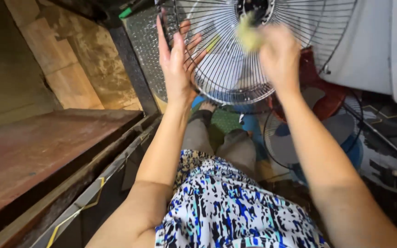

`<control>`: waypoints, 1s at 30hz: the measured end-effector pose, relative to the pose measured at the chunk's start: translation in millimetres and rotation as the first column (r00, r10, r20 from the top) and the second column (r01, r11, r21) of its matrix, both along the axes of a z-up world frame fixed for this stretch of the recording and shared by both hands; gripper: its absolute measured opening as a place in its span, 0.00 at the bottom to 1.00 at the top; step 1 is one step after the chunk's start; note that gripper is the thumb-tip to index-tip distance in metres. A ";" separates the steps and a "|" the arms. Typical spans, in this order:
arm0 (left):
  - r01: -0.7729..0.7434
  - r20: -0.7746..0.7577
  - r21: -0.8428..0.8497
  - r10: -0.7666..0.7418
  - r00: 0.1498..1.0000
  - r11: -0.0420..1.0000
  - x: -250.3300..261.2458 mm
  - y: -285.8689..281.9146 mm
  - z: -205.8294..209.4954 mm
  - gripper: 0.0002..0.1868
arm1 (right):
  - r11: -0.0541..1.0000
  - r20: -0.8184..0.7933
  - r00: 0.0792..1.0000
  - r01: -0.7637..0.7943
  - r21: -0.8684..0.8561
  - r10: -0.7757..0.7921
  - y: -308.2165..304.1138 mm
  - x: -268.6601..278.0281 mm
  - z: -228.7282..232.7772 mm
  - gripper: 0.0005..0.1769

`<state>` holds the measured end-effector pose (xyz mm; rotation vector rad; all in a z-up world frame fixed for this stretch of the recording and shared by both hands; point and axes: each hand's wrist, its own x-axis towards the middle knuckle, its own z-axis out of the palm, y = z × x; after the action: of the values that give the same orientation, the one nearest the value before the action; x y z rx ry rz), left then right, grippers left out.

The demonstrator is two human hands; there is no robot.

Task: Cleaning the parts of a disassembled electric fan with a sponge and water.

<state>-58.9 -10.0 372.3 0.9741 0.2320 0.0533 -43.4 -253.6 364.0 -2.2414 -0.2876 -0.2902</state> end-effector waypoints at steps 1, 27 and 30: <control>0.002 0.000 -0.007 -0.002 1.000 1.000 -0.4 -5.0 4.8 0.42 | 1.000 0.000 1.000 0.002 -0.007 -0.002 4.5 0.7 -6.2 0.15; 0.077 -0.019 -0.145 -0.080 0.997 0.986 -13.4 33.0 46.6 0.41 | 0.923 0.383 0.913 0.260 -0.282 -0.140 -23.7 64.6 -6.4 0.18; 0.056 -0.001 -0.011 -0.056 0.998 0.998 -9.1 46.3 49.6 0.41 | 0.975 0.132 0.991 0.032 -0.218 -0.003 -29.8 55.0 3.0 0.20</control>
<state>-68.0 36.4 421.9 0.9695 0.2063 0.0001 11.6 -283.3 367.0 -2.4485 -0.3865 -0.4348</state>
